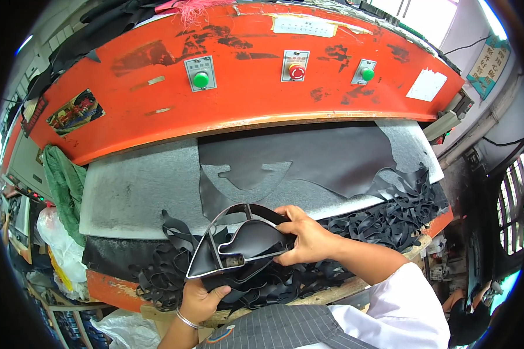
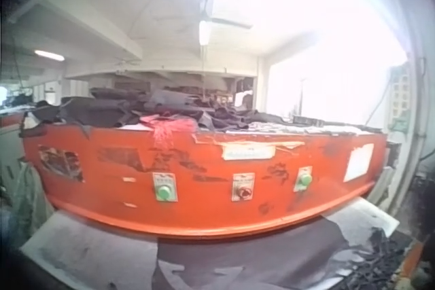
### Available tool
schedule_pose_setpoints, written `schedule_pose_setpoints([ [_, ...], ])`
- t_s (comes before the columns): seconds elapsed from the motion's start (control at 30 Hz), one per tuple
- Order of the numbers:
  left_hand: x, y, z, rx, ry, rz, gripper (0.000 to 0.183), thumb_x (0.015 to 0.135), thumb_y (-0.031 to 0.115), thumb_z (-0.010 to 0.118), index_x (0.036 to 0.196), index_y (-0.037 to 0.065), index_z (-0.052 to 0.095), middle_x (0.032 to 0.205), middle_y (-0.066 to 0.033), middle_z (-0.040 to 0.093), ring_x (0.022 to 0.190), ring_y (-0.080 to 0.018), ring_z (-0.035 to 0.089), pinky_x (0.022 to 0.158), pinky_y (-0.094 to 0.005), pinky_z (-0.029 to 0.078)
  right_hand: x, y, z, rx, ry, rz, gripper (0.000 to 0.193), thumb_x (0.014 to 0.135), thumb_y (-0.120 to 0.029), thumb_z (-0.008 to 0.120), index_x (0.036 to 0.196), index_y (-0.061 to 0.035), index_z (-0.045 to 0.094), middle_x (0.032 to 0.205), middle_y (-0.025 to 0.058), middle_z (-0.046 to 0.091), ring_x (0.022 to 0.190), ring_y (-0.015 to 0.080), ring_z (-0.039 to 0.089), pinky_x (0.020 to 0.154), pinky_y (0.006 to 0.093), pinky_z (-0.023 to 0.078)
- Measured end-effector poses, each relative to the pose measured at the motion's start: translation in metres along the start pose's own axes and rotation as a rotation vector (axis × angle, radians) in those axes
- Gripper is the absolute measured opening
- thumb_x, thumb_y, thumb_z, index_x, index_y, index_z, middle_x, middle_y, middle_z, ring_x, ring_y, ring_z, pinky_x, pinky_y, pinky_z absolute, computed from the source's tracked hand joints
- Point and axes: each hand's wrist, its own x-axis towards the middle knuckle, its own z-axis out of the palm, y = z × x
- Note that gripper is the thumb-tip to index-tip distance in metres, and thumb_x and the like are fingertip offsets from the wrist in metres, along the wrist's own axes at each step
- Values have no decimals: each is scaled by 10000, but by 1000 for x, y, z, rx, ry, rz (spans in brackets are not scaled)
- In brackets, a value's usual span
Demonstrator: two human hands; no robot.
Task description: Cutting shoe components from a sheet of material using a hydraulic press and a metal die.
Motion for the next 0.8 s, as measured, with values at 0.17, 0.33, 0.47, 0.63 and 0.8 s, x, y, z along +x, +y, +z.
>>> schedule_pose_setpoints([
  [0.17, -12, 16, -4, -67, 108, 7, 248, 800, 101, 758, 983, -46, 681, 940, -70, 708, 821, -139, 633, 767, -294, 508, 1, 5, -10, 59, 126, 53, 523, 572, -240, 851, 993, 23, 688, 1301, 227, 436, 1240, 359, 431, 1037, 401, 377],
  [0.33, -30, 14, -49, -253, 249, -67, 243, 807, 112, 735, 982, -47, 678, 919, -99, 706, 824, -102, 636, 749, -272, 509, -13, 38, -49, -26, 324, 242, 691, 545, -176, 855, 1157, 22, 603, 1288, 207, 460, 1218, 321, 467, 1034, 381, 376],
  [0.47, -22, -11, -97, 310, 161, -359, 423, 762, 183, 791, 1058, -71, 627, 970, -173, 683, 910, -279, 647, 831, -355, 496, -16, 42, -50, 161, 383, 177, 846, 609, -136, 824, 1361, -60, 444, 1314, 165, 458, 1255, 296, 443, 1062, 373, 360],
  [0.63, -3, 18, -87, 912, 594, -14, 870, 686, 196, 819, 1391, -55, 377, 1324, -222, 450, 1197, -368, 480, 1011, -422, 403, -19, 28, -34, 621, 22, 285, 653, 722, -152, 790, 1315, -74, 525, 1282, 98, 483, 1219, 219, 456, 1027, 353, 369],
  [0.8, 61, 57, 5, 530, -13, 178, 756, 714, 356, 840, 1324, 39, 527, 1216, -121, 590, 1013, -208, 620, 779, -319, 521, -19, 24, -7, 854, -94, 408, 496, 792, -184, 717, 1257, -54, 602, 1316, 110, 485, 1223, 248, 462, 1021, 364, 369],
])
